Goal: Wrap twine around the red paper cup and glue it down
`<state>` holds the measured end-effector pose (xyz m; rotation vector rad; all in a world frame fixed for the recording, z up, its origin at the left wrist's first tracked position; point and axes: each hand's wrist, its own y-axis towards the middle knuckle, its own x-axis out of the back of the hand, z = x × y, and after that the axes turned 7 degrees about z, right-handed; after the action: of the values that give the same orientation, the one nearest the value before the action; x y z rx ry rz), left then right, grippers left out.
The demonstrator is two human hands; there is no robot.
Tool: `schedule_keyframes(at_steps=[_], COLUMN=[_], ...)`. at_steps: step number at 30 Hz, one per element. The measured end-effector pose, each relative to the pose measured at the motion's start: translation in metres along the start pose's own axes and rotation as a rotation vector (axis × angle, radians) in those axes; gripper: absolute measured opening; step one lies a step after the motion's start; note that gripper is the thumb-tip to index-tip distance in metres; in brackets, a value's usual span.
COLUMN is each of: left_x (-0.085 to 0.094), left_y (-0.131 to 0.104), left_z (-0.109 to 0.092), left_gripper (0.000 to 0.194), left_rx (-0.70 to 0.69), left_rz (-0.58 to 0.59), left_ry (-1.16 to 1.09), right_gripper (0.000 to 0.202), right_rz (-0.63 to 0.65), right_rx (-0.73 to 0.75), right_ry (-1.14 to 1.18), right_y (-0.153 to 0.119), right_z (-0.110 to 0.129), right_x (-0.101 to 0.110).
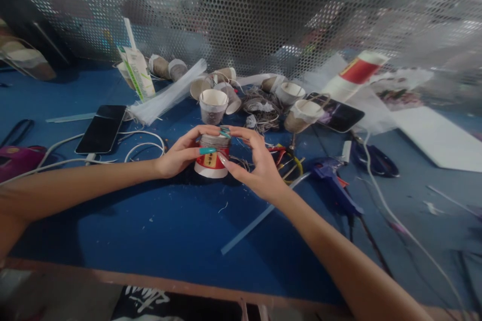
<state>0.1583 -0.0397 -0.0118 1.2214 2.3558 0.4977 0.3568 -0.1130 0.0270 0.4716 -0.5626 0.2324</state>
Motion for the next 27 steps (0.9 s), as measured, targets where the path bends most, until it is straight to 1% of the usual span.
schedule_keyframes(at_steps=[4, 9, 15, 18, 22, 27], left_x=[0.0, 0.0, 0.001, 0.001, 0.002, 0.001], left_y=[0.0, 0.0, -0.001, -0.001, -0.002, -0.001], left_z=[0.0, 0.001, 0.0, 0.0, -0.001, -0.001], left_gripper=[0.034, 0.034, 0.034, 0.037, 0.04, 0.036], left_rx=[-0.004, -0.016, -0.003, -0.003, 0.015, 0.009], left_rz=[0.009, 0.017, 0.022, 0.038, 0.019, 0.008], left_ry=[-0.014, -0.033, -0.04, -0.029, 0.019, 0.007], right_gripper=[0.037, 0.034, 0.036, 0.038, 0.042, 0.04], right_rz=[-0.039, -0.048, -0.057, -0.034, 0.017, 0.002], right_rx=[0.008, 0.035, 0.108, 0.127, 0.139, 0.129], right_ry=[0.004, 0.013, -0.096, -0.106, -0.078, -0.093], right_y=[0.001, 0.002, 0.002, 0.001, 0.0, 0.0], right_z=[-0.002, -0.003, -0.009, -0.011, -0.011, -0.012], right_x=[-0.001, -0.002, 0.0, 0.003, 0.005, 0.004])
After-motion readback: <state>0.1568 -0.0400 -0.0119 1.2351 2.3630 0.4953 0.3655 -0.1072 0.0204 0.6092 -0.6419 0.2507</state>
